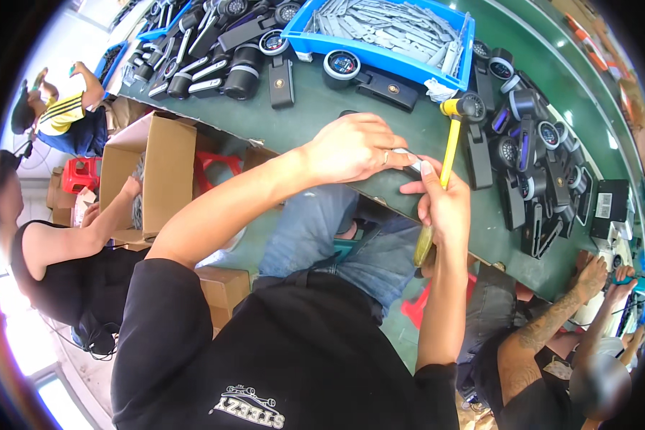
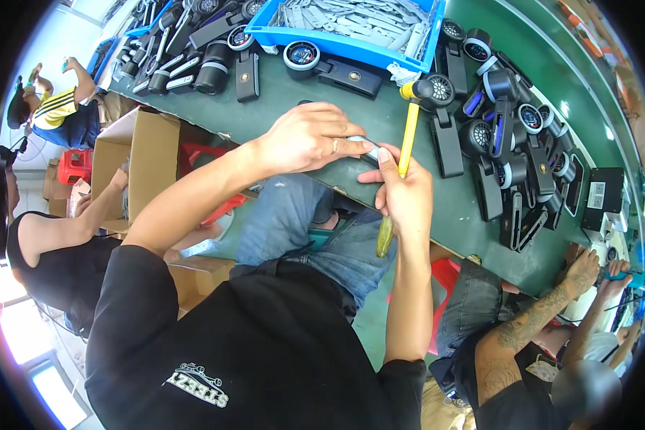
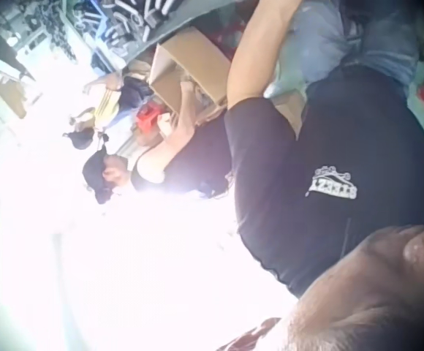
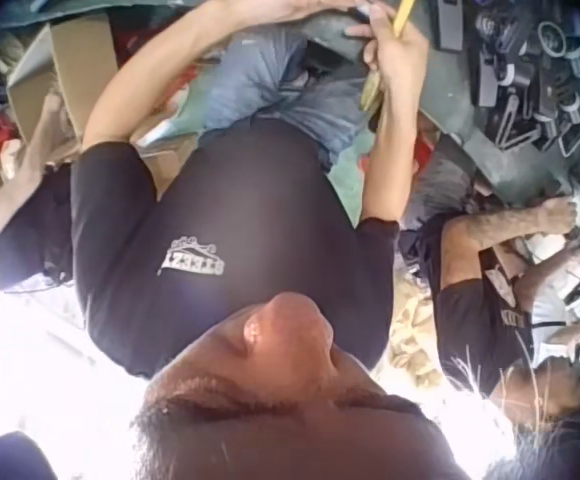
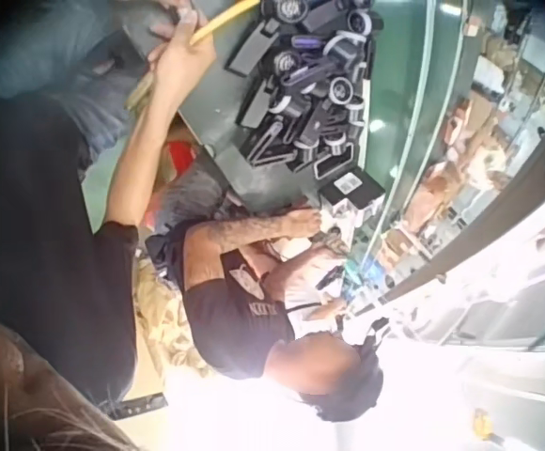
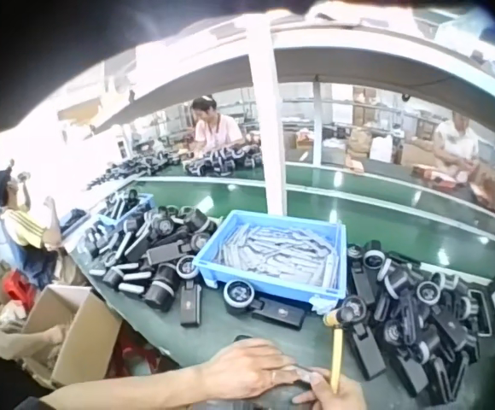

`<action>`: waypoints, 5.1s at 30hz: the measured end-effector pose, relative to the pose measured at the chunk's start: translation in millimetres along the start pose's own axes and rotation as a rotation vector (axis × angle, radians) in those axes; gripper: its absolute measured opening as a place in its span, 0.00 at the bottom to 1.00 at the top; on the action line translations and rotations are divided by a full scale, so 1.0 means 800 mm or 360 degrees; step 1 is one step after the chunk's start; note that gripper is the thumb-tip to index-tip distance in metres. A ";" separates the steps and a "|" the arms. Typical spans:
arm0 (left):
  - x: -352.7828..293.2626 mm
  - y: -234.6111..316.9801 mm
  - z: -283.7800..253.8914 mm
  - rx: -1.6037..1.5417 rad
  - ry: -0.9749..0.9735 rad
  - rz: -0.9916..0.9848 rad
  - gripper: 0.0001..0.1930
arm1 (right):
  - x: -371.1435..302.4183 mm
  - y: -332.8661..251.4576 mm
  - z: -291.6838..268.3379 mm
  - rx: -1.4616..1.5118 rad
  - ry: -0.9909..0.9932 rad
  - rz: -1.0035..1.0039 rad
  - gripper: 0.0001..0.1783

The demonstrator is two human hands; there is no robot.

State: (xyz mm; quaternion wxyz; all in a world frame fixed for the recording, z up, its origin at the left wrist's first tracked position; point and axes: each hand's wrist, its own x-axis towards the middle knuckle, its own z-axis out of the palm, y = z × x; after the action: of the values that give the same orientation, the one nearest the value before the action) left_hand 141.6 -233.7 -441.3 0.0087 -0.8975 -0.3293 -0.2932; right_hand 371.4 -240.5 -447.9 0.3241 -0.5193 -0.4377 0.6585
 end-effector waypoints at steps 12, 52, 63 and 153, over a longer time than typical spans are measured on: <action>-0.004 -0.001 -0.002 0.0016 -0.0029 -0.0057 0.14 | -0.084 -0.008 -0.017 -0.0028 0.0080 -0.0189 0.31; 0.028 -0.012 -0.023 -0.0208 -0.0341 0.0193 0.15 | -0.149 -0.011 -0.004 -0.0428 0.0225 -0.0023 0.28; -0.087 0.032 -0.044 -0.0199 0.0273 -0.0644 0.21 | -0.158 0.008 -0.002 -0.0552 0.0033 -0.0387 0.32; -0.184 -0.046 -0.095 0.0657 0.0765 -0.1119 0.24 | -0.029 -0.081 -0.051 -0.1534 0.1445 -0.1428 0.17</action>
State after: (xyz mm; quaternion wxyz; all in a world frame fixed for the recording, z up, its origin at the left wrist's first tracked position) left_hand -10.1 -306.9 -463.8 0.1630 -0.6179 -0.6532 -0.4063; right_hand 414.9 -225.1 -382.8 0.4445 -0.5941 -0.6666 -0.0721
